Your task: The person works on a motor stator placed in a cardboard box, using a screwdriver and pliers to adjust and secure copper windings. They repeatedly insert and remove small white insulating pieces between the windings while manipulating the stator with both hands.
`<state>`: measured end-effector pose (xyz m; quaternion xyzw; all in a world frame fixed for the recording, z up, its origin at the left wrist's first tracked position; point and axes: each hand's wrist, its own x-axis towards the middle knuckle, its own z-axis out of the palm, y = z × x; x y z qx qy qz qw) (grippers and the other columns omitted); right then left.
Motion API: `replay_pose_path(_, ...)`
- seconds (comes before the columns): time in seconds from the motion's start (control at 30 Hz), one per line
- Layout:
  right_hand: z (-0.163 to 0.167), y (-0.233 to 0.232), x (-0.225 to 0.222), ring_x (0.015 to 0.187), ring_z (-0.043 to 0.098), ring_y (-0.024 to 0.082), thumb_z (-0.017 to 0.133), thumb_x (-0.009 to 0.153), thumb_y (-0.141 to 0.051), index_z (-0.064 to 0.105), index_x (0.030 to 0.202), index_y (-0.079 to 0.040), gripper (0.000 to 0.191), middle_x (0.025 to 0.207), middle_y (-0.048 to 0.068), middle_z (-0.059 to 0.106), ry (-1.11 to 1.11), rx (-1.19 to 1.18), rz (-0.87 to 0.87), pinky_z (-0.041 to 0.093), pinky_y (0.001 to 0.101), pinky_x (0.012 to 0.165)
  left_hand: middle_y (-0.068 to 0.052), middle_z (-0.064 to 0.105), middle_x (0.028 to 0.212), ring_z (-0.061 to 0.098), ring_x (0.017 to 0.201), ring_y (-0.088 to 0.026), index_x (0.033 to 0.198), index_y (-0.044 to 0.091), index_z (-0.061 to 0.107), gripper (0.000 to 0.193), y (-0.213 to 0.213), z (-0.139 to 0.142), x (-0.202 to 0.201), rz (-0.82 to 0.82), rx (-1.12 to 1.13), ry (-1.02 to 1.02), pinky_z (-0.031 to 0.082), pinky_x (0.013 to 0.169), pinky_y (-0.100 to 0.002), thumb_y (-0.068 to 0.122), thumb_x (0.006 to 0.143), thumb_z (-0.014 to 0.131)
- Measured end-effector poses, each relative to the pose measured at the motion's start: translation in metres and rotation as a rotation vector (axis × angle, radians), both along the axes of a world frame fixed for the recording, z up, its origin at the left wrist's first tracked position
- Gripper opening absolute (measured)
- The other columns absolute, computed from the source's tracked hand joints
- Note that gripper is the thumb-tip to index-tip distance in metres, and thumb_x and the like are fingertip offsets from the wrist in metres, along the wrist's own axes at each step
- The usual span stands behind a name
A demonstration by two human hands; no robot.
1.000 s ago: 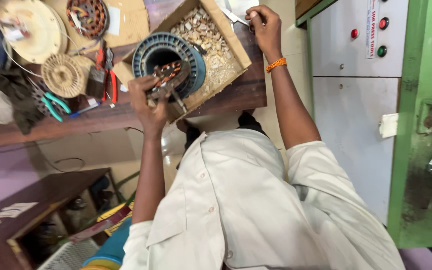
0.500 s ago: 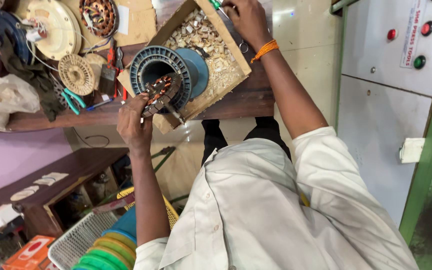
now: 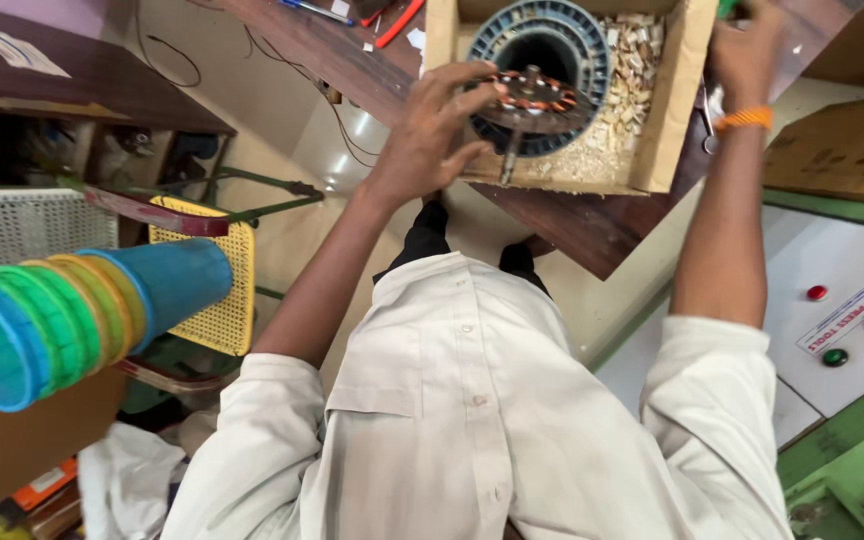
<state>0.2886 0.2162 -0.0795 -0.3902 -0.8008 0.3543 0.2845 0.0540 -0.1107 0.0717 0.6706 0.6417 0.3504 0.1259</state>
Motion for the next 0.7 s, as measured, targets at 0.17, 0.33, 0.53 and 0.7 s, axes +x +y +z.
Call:
replay_pose_path(0.17,0.058,-0.043,0.064,0.103,0.064,0.026,0.073,0.115,-0.002,0.042,0.141,-0.002,0.041,0.127,0.015,0.056,0.889,-0.686,-0.141,0.061,0.0418,0.092,-0.007,0.052,0.148,0.049,0.138,-0.034,0.143,0.014,0.055,0.064,0.005,-0.007,-0.020,-0.071,0.047,-0.105,0.044,0.119,-0.046,0.010,0.088,0.086)
replay_pose_path(0.33,0.135,-0.162,0.051,0.100,0.073,0.029,0.074,0.099,-0.020,0.049,0.126,-0.006,0.039,0.110,0.017,0.066,0.989,-0.534,-0.190,0.067,0.0471,0.084,-0.010,0.057,0.139,0.054,0.131,-0.033,0.138,0.009,0.059,0.055,0.017,-0.021,-0.028,-0.230,0.082,-0.255,0.048,0.112,-0.045,0.014,0.091,0.087)
replay_pose_path(0.53,0.181,-0.246,-0.015,0.098,0.075,0.029,0.081,0.105,-0.014,0.054,0.117,0.001,0.034,0.107,0.019,0.070,0.649,-0.234,-0.162,0.067,0.0453,0.092,-0.010,0.062,0.132,0.057,0.127,-0.033,0.134,0.008,0.060,0.052,0.031,-0.028,-0.035,-0.328,0.110,-0.347,0.049,0.110,-0.045,0.017,0.091,0.088)
replay_pose_path(0.7,0.180,-0.261,-0.033,0.106,0.074,0.029,0.079,0.109,-0.009,0.054,0.121,0.003,0.030,0.111,0.019,0.069,0.585,-0.200,-0.215,0.066,0.0430,0.099,-0.014,0.062,0.133,0.058,0.127,-0.035,0.133,0.006,0.061,0.051,0.035,-0.027,-0.041,-0.382,0.134,-0.403,0.049,0.109,-0.046,0.008,0.088,0.083)
